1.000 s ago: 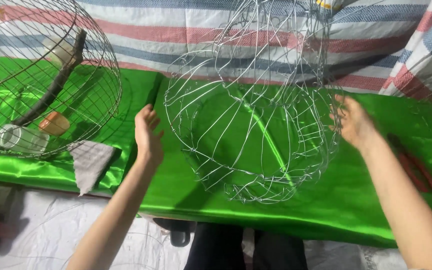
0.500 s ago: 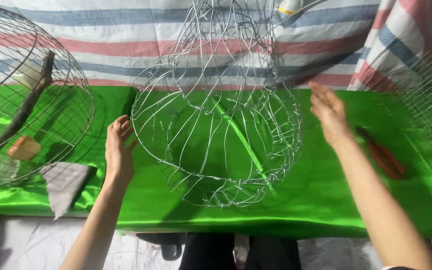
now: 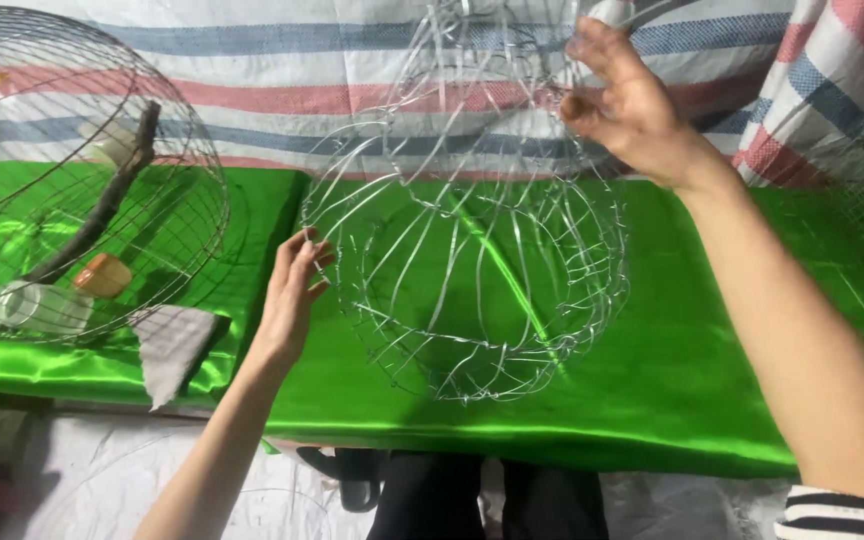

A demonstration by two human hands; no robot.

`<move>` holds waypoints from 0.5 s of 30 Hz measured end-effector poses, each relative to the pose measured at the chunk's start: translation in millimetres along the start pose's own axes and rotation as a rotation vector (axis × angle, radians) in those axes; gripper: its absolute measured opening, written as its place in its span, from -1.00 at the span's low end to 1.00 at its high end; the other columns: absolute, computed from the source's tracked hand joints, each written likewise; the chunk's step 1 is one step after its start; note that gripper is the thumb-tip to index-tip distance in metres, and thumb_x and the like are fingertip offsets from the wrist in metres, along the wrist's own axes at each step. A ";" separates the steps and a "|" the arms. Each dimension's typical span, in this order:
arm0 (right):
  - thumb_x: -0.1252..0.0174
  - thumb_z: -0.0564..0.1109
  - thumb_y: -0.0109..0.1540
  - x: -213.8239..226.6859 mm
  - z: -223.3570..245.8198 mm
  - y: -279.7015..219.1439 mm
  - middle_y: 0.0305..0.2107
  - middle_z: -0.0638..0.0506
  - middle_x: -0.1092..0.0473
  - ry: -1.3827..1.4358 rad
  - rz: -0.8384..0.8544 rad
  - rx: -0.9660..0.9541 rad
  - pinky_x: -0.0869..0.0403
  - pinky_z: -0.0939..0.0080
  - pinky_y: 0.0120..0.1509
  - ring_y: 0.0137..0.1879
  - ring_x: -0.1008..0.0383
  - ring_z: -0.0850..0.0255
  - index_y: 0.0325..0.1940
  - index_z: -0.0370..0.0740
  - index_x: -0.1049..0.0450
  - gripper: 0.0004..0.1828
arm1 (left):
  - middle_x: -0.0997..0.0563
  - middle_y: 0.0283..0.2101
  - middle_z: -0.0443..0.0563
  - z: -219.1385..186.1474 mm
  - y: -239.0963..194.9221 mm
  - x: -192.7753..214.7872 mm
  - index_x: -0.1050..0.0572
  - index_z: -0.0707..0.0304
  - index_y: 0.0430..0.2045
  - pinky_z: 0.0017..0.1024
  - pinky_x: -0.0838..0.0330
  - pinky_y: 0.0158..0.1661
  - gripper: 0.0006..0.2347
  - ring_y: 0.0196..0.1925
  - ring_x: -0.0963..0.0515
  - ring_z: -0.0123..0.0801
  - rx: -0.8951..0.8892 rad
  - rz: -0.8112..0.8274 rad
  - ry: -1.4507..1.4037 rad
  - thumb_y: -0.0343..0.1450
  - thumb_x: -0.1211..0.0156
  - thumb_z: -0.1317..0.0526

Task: The person is manually shaping and adjusting the wire mesh of a large birdcage-like structure on a green workbench.

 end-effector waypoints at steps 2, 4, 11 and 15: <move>-0.13 0.35 0.12 -9.6 -2.0 14.7 0.47 -0.51 0.28 -0.047 0.005 -0.200 0.01 -0.33 0.56 0.62 0.29 -0.24 0.54 -0.21 0.32 0.17 | -0.45 0.30 0.23 2.7 4.7 -0.3 -0.21 0.14 0.29 -0.05 -0.29 0.28 -0.37 0.36 -0.43 -0.09 -0.024 0.012 -0.012 0.40 0.23 -0.23; -0.16 0.20 0.17 -1.5 -9.0 24.0 0.50 -0.40 0.35 -0.017 -0.011 -0.157 0.14 -0.33 0.58 0.63 0.33 -0.27 0.56 -0.21 0.34 0.11 | -0.50 0.27 0.19 -2.9 1.2 -0.9 -0.21 0.16 0.31 -0.06 -0.27 0.30 -0.34 0.35 -0.45 -0.14 -0.018 0.004 -0.011 0.38 0.24 -0.24; -0.20 -0.14 0.27 0.6 -34.6 61.0 0.01 0.00 -0.22 0.064 -0.003 -0.176 -0.33 0.06 0.48 0.19 -0.30 0.20 0.58 -0.17 0.05 -0.15 | -0.67 0.01 0.12 -10.3 2.1 1.2 -0.31 0.36 0.19 -0.15 -0.18 0.37 -0.44 0.22 -0.56 -0.23 -0.145 -0.055 -0.152 0.46 0.17 -0.13; -0.16 -0.27 0.33 -0.5 -25.8 74.9 0.18 0.03 -0.33 -0.041 -0.071 -0.138 -0.50 0.12 0.36 0.14 -0.37 0.34 0.20 0.02 -0.38 -0.62 | -0.72 -0.13 0.06 -21.2 11.0 8.9 -0.31 0.43 0.23 -0.01 -0.24 0.29 -0.43 0.17 -0.59 -0.18 -0.121 -0.202 -0.190 0.47 0.26 -0.07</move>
Point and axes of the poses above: each hand's wrist, its own y-axis towards the middle knuckle, its own x-axis out of the back of the hand, z = x × y, the point moved 9 cm from there along y, towards the middle knuckle
